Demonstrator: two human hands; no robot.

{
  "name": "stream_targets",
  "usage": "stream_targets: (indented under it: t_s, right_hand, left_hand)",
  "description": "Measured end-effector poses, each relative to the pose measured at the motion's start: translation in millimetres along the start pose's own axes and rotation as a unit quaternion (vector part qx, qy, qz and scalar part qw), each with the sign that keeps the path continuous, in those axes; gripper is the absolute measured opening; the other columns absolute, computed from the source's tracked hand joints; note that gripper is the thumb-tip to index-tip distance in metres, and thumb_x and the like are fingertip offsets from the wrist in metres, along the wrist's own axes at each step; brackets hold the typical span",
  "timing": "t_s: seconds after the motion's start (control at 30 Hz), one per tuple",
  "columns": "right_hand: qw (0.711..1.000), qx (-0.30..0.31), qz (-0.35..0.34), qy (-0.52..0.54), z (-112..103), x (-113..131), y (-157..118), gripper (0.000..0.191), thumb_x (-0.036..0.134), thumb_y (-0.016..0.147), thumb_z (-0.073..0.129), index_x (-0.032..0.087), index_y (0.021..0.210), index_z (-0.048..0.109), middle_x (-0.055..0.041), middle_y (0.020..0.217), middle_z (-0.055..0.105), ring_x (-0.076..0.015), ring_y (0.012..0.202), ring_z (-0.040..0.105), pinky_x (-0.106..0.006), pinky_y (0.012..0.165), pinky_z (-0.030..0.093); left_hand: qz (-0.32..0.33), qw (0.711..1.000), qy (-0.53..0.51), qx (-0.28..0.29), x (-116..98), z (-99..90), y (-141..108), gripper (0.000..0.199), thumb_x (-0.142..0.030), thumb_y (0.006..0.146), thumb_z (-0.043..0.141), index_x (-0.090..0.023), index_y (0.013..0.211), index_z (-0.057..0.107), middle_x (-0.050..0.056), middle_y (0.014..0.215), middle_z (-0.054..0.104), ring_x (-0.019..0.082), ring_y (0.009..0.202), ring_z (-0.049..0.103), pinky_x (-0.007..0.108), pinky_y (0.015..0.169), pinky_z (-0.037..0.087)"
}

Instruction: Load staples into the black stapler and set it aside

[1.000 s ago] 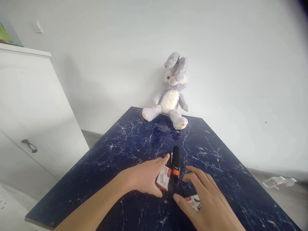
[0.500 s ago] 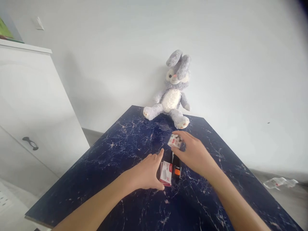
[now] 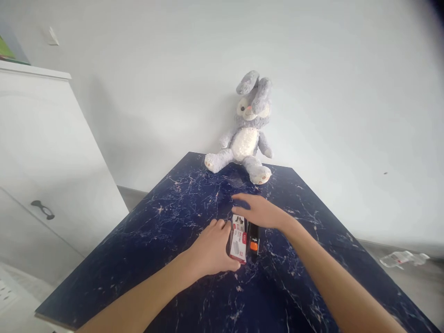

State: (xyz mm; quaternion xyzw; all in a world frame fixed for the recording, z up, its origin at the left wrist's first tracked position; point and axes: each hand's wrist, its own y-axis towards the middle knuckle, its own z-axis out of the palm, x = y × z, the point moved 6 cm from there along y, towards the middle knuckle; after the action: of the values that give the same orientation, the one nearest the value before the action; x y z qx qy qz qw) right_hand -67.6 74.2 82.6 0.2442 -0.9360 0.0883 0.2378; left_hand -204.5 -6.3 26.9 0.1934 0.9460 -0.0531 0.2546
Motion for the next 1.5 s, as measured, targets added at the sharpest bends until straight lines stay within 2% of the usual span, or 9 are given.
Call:
stream_targets:
  t_s: [0.07,0.17,0.27,0.47,0.63,0.93,1.13,1.4,1.5]
  right_hand:
    - [0.986,-0.132,0.094,0.046,-4,-20,-20,0.059,0.060,0.091,0.043,0.024,0.137,0.054,-0.0107,0.133,0.063,-0.0312,0.121,0.058,-0.044,0.099,0.046]
    - [0.958,-0.141,0.179,0.173,23,-49,-49,0.066,0.064,0.090,0.043,0.018,0.137,0.053,-0.0143,0.119,0.069,-0.0316,0.102,0.068,-0.045,0.084,0.054]
    - [0.939,-0.119,0.136,0.292,49,-58,-62,0.057,0.058,0.091,0.049,0.021,0.133,0.055,-0.0106,0.123,0.068,-0.0264,0.101,0.069,-0.038,0.079,0.058]
    - [0.934,-0.146,0.122,0.303,57,-57,-65,0.046,0.051,0.092,0.050,0.024,0.129,0.058,-0.0065,0.126,0.067,-0.0242,0.104,0.069,-0.037,0.087,0.057]
    - [0.932,-0.146,0.112,0.312,54,-52,-67,0.045,0.050,0.093,0.049,0.025,0.129,0.059,-0.0060,0.126,0.067,-0.0246,0.107,0.068,-0.037,0.090,0.056]
    - [0.931,-0.158,0.104,0.312,51,-50,-67,0.042,0.048,0.092,0.052,0.023,0.124,0.062,-0.0063,0.124,0.069,-0.0245,0.107,0.068,-0.036,0.092,0.054]
    - [0.926,-0.151,0.107,0.329,52,-51,-67,0.043,0.049,0.092,0.051,0.023,0.125,0.061,-0.0062,0.124,0.069,-0.0244,0.109,0.067,-0.035,0.091,0.055]
    - [0.928,-0.154,0.108,0.322,51,-51,-67,0.040,0.047,0.092,0.052,0.024,0.122,0.062,-0.0056,0.125,0.068,-0.0241,0.110,0.067,-0.035,0.092,0.054]
    - [0.929,-0.150,0.109,0.321,52,-51,-67,0.040,0.048,0.092,0.051,0.024,0.124,0.061,-0.0059,0.125,0.068,-0.0240,0.109,0.067,-0.035,0.092,0.054]
  left_hand:
    - [0.014,1.000,0.003,-0.027,-1,0.5,2,0.068,-0.056,0.062,0.072,-0.022,0.118,0.058,0.011,0.111,0.058,0.034,0.105,0.051,0.043,0.085,0.045]
    - [0.024,0.999,-0.033,-0.032,2,4.1,5,0.070,-0.058,0.063,0.074,-0.023,0.122,0.057,0.011,0.112,0.057,0.034,0.105,0.051,0.042,0.082,0.047]
    - [0.027,0.994,-0.100,-0.023,5,6.7,9,0.091,-0.052,0.064,0.078,-0.025,0.143,0.040,0.012,0.123,0.056,0.035,0.113,0.050,0.044,0.088,0.046]
    - [0.030,0.976,-0.216,-0.028,5,8.3,10,0.114,-0.034,0.069,0.080,-0.033,0.157,0.007,0.012,0.149,0.037,0.034,0.121,0.052,0.042,0.093,0.049]
    - [0.043,0.962,-0.269,-0.019,3,10.7,10,0.102,-0.021,0.075,0.074,-0.036,0.156,0.014,0.010,0.149,0.037,0.025,0.105,0.062,0.037,0.084,0.056]
    - [0.047,0.980,-0.185,-0.058,-3,-2.1,10,0.092,-0.031,0.073,0.076,-0.030,0.152,0.028,0.010,0.149,0.037,0.034,0.131,0.042,0.046,0.106,0.041]
    - [-0.084,0.951,-0.284,-0.088,8,4.1,9,0.050,-0.025,0.090,0.046,-0.024,0.140,0.039,0.010,0.127,0.055,0.020,0.094,0.062,0.034,0.082,0.053]
    - [-0.050,0.947,-0.313,-0.054,11,1.8,13,0.046,-0.027,0.091,0.049,-0.027,0.136,0.046,0.008,0.132,0.057,0.024,0.111,0.060,0.038,0.092,0.051]
    - [0.008,0.970,-0.239,-0.034,13,-6.4,16,0.073,-0.040,0.087,0.062,-0.033,0.151,0.029,0.009,0.155,0.035,0.033,0.139,0.036,0.049,0.107,0.039]
